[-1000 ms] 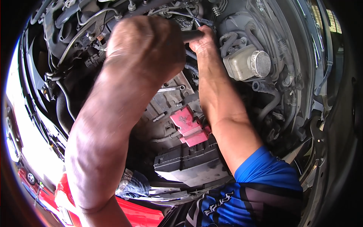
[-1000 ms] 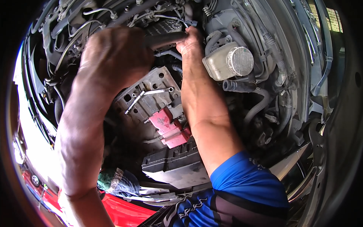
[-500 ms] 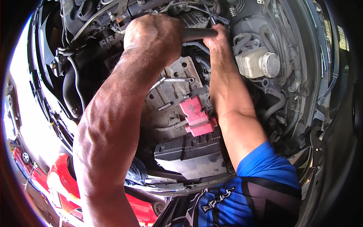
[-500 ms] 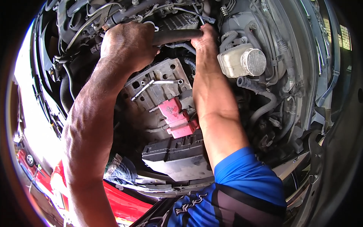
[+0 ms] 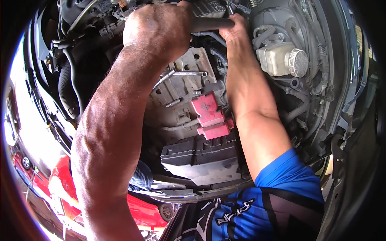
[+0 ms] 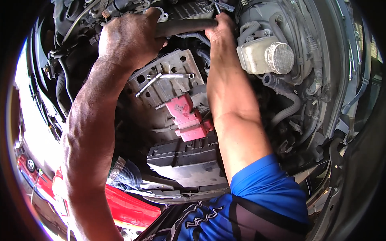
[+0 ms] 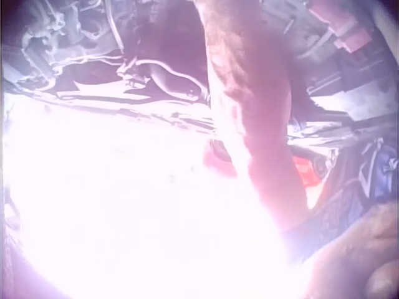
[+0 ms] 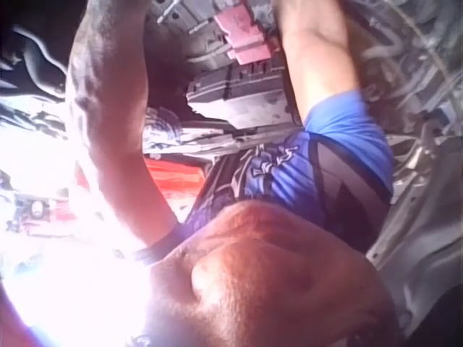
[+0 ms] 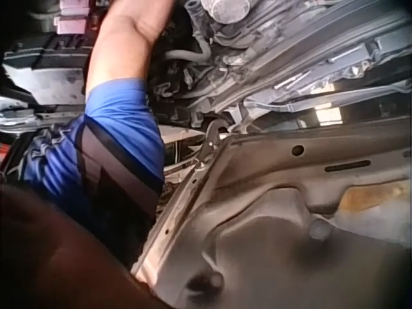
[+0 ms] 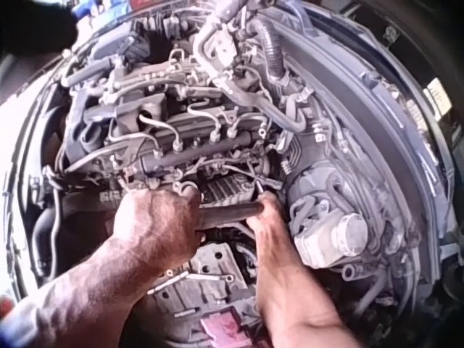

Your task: Repairing a vehicle engine in a service bay using a socket wrench.

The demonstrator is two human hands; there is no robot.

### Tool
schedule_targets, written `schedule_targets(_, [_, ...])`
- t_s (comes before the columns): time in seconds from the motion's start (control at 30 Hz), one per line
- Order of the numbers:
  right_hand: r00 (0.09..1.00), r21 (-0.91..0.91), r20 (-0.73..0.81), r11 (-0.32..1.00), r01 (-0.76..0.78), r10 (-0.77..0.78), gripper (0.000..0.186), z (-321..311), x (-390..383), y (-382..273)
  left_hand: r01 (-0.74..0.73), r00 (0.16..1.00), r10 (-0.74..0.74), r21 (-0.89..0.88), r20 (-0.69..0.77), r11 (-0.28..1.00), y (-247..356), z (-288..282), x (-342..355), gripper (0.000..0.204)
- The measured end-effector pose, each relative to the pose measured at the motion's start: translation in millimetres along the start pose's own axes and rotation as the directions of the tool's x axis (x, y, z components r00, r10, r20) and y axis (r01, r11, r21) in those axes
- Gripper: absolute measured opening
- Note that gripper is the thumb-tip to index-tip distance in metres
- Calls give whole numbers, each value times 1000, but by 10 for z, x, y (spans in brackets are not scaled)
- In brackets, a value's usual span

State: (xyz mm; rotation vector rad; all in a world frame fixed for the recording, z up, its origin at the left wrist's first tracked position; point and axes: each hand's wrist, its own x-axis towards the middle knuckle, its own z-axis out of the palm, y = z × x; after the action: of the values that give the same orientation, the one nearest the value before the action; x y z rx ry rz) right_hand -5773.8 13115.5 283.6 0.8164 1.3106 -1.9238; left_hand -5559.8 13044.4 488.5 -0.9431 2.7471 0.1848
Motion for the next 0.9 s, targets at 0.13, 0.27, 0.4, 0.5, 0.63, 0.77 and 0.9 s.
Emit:
schedule_targets(0.13, [1000,-4,7,1000,-3,3,12,31,-94,-33,29,999,-28,-37,16,999,8,-89,-24,54])
schedule_targets(0.27, [1000,3,5,1000,24,-24,12,53,-226,68,14,999,-15,-23,-31,1000,-31,-14,-48,57])
schedule_targets(0.4, [997,-49,70,999,-11,15,12,-8,-71,79,46,999,-46,-5,-12,999,39,-211,-129,33])
schedule_targets(0.5, [998,-100,60,995,-13,19,10,-155,445,-70,8,1000,-6,-64,28,998,9,-164,-40,34])
schedule_targets(0.63, [991,-89,111,992,88,-78,9,-246,548,-39,13,1000,-14,-82,-3,997,10,-107,-72,34])
schedule_targets(0.77, [996,-40,94,999,6,-2,8,-146,168,185,32,985,-38,33,169,999,-94,113,42,30])
schedule_targets(0.9, [981,-138,179,985,100,-75,9,-46,186,-152,5,995,-15,-109,-99,994,-73,104,-16,58])
